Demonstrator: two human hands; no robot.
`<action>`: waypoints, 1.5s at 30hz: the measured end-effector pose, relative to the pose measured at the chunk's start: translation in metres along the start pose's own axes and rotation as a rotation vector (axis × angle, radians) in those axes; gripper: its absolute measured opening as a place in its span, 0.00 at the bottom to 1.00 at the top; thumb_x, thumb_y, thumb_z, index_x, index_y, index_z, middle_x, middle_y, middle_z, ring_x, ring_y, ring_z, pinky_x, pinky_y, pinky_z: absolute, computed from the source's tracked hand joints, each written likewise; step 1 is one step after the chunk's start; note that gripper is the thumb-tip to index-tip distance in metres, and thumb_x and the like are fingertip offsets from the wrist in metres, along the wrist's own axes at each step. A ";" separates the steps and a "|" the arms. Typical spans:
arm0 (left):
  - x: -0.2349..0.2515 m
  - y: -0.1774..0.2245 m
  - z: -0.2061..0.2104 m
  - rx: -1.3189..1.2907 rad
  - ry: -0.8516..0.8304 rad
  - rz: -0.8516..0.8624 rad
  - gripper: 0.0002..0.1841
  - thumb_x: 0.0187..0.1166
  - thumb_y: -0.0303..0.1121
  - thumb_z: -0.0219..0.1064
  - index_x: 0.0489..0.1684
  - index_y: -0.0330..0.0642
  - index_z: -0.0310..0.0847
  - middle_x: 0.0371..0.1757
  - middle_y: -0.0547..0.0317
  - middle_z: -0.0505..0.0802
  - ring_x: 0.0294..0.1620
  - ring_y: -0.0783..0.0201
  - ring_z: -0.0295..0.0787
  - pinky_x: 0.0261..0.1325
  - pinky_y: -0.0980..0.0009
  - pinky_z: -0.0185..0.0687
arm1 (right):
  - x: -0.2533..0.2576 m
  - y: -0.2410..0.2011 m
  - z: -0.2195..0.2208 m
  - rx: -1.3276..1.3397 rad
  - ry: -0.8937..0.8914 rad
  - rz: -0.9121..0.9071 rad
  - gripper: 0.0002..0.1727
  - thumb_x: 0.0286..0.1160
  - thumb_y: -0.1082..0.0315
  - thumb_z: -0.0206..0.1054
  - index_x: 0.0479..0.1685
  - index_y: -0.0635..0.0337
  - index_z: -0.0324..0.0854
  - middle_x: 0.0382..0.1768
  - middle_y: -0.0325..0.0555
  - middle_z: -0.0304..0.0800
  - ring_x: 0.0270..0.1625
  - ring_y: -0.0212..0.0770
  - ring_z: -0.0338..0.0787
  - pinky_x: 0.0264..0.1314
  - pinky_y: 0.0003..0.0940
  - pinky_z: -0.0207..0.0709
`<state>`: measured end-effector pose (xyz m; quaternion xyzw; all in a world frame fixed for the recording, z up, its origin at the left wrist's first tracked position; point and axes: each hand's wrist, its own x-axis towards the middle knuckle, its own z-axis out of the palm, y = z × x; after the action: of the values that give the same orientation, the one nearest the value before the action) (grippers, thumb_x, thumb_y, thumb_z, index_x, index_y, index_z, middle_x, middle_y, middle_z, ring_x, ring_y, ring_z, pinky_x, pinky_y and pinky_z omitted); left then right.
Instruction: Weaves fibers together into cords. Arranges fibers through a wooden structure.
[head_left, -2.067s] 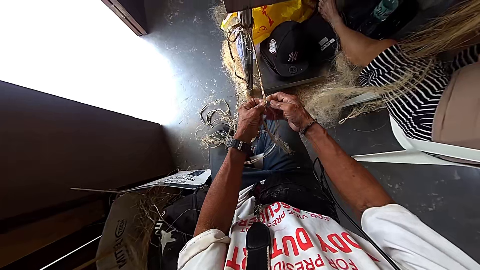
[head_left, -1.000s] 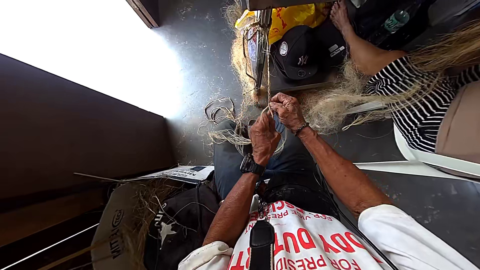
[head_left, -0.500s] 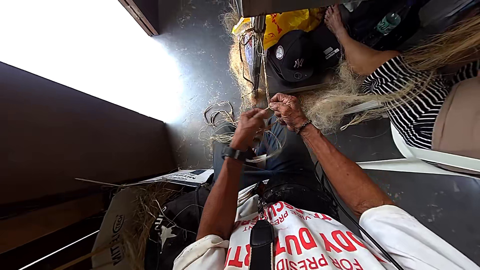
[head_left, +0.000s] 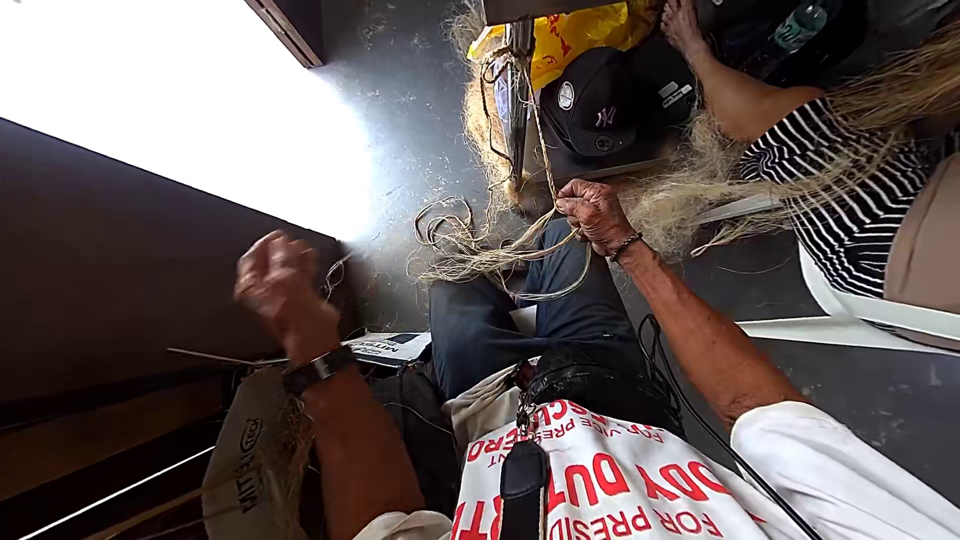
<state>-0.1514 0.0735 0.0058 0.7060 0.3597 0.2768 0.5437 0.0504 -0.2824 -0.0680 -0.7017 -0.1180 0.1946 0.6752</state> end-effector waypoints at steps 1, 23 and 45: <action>-0.007 0.008 0.024 0.081 -0.166 0.087 0.20 0.88 0.39 0.61 0.72 0.36 0.75 0.57 0.58 0.90 0.53 0.70 0.89 0.61 0.67 0.87 | -0.001 -0.001 0.003 0.018 -0.003 0.003 0.04 0.79 0.73 0.62 0.38 0.59 0.81 0.12 0.30 0.66 0.10 0.25 0.62 0.11 0.22 0.58; -0.050 0.007 0.226 -0.111 -0.970 -0.024 0.06 0.80 0.27 0.68 0.35 0.35 0.87 0.21 0.63 0.88 0.14 0.76 0.74 0.17 0.79 0.68 | -0.004 -0.004 0.011 -0.010 -0.062 -0.059 0.08 0.81 0.73 0.62 0.32 0.58 0.79 0.12 0.30 0.67 0.12 0.24 0.62 0.15 0.21 0.57; -0.081 -0.012 0.257 -0.090 -0.673 -0.236 0.08 0.81 0.27 0.64 0.29 0.40 0.81 0.20 0.64 0.85 0.13 0.74 0.66 0.17 0.75 0.60 | -0.072 -0.031 0.031 -1.004 0.093 -0.285 0.05 0.76 0.72 0.65 0.36 0.61 0.86 0.26 0.53 0.87 0.30 0.57 0.90 0.28 0.58 0.80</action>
<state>-0.0011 -0.1364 -0.0715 0.6865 0.2271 -0.0202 0.6904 -0.0251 -0.2833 -0.0297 -0.9237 -0.2610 -0.0109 0.2802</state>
